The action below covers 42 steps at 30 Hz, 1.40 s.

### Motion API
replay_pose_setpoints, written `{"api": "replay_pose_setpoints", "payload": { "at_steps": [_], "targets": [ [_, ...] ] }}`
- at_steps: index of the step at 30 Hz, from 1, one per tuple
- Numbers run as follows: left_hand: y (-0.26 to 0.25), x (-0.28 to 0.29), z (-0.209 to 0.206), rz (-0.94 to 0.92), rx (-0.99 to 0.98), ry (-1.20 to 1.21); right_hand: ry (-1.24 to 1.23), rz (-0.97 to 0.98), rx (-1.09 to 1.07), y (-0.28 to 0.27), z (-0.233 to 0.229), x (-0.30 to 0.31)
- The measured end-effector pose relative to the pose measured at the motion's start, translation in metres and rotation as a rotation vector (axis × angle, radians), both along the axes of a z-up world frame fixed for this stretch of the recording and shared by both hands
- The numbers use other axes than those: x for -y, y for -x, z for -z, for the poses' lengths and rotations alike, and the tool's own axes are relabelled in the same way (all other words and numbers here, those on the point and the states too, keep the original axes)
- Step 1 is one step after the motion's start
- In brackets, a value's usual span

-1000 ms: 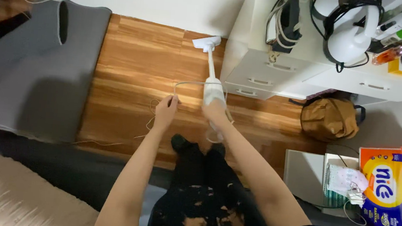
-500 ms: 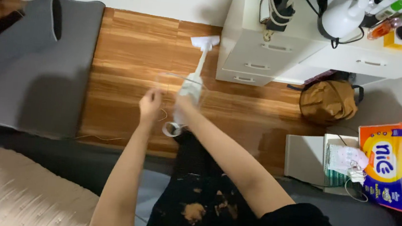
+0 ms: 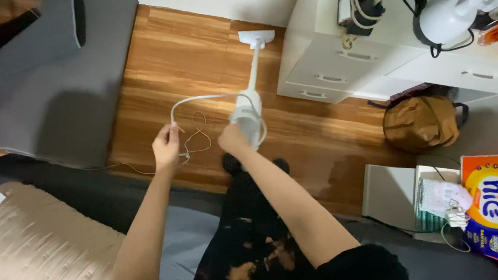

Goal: Vacuum the floor and move a rug in a bedroom.

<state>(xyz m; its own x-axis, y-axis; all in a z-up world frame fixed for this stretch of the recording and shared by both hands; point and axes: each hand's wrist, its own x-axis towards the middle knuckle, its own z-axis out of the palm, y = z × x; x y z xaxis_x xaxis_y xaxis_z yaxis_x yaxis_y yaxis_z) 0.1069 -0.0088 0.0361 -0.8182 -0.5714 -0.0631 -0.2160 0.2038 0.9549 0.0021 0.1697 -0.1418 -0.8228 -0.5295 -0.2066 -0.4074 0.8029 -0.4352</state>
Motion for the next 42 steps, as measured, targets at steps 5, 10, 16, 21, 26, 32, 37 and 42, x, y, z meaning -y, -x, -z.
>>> {"api": "replay_pose_setpoints", "payload": {
  "at_steps": [5,10,16,21,26,32,37,42],
  "targets": [
    [0.019,-0.017,-0.002,0.013,0.199,-0.06,0.225,0.297,0.146,0.049,-0.02,-0.031],
    [0.04,-0.028,0.001,0.046,0.062,0.002,0.311,0.536,0.536,0.069,-0.059,-0.01],
    [0.069,-0.036,-0.014,0.067,0.101,-0.059,0.647,0.758,0.943,0.04,-0.108,-0.019],
    [0.08,-0.028,-0.008,-0.028,0.16,-0.084,0.368,0.381,0.752,0.011,-0.15,-0.008],
    [0.085,-0.014,-0.004,-0.12,0.131,-0.072,0.188,0.188,0.463,0.033,-0.165,-0.017],
    [0.089,0.013,0.026,-0.341,0.076,-0.059,0.076,0.001,0.642,0.068,-0.26,-0.001],
    [0.087,0.048,0.01,-0.556,0.032,-0.153,-0.013,-0.157,0.717,0.112,-0.186,0.049],
    [0.084,0.1,-0.012,-0.613,-0.024,-0.144,0.21,0.02,0.723,0.164,-0.187,0.1]
  ]
}}
